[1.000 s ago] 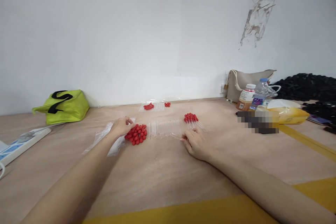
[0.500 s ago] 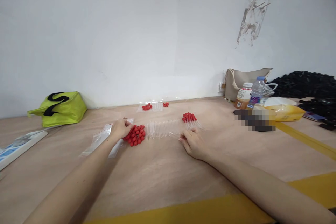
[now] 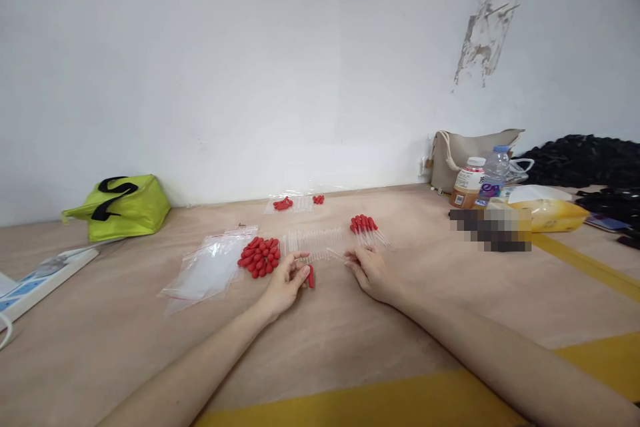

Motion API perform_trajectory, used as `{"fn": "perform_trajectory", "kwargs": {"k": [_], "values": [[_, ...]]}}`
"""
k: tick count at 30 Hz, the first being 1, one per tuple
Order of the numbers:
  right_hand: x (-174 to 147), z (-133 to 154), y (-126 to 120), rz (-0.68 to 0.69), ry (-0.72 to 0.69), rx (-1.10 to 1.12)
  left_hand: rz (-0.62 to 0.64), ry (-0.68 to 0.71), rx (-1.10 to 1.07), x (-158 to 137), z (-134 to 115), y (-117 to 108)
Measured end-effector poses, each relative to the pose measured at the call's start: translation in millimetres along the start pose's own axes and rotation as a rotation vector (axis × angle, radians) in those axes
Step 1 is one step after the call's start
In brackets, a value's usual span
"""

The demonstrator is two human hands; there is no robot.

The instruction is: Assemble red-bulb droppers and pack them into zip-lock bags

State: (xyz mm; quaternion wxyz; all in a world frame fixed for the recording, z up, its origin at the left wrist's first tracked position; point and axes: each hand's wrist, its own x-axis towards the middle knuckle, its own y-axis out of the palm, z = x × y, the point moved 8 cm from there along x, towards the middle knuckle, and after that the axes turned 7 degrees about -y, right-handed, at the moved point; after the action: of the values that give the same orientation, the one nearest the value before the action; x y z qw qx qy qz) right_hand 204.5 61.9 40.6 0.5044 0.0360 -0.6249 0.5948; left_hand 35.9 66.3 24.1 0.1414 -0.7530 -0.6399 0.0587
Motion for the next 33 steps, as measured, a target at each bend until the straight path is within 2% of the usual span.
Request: {"fn": "perform_trajectory", "kwargs": {"k": [7, 11, 16, 29, 33], "values": [[1, 10, -1, 0.014, -0.058, -0.042, 0.073, -0.056, -0.038, -6, 4, 1], [2, 18, -4, 0.015, -0.026, 0.005, 0.066, -0.006, -0.04, -8, 4, 4], [2, 27, -4, 0.051, -0.059, 0.028, -0.029, 0.101, 0.044, -8, -1, -2], [2, 30, -1, 0.027, -0.165, 0.026, -0.023, 0.173, 0.209, -9, -8, 3], [2, 29, 0, 0.078, -0.182, 0.009, -0.017, 0.183, 0.252, -12, -11, 4]]}}
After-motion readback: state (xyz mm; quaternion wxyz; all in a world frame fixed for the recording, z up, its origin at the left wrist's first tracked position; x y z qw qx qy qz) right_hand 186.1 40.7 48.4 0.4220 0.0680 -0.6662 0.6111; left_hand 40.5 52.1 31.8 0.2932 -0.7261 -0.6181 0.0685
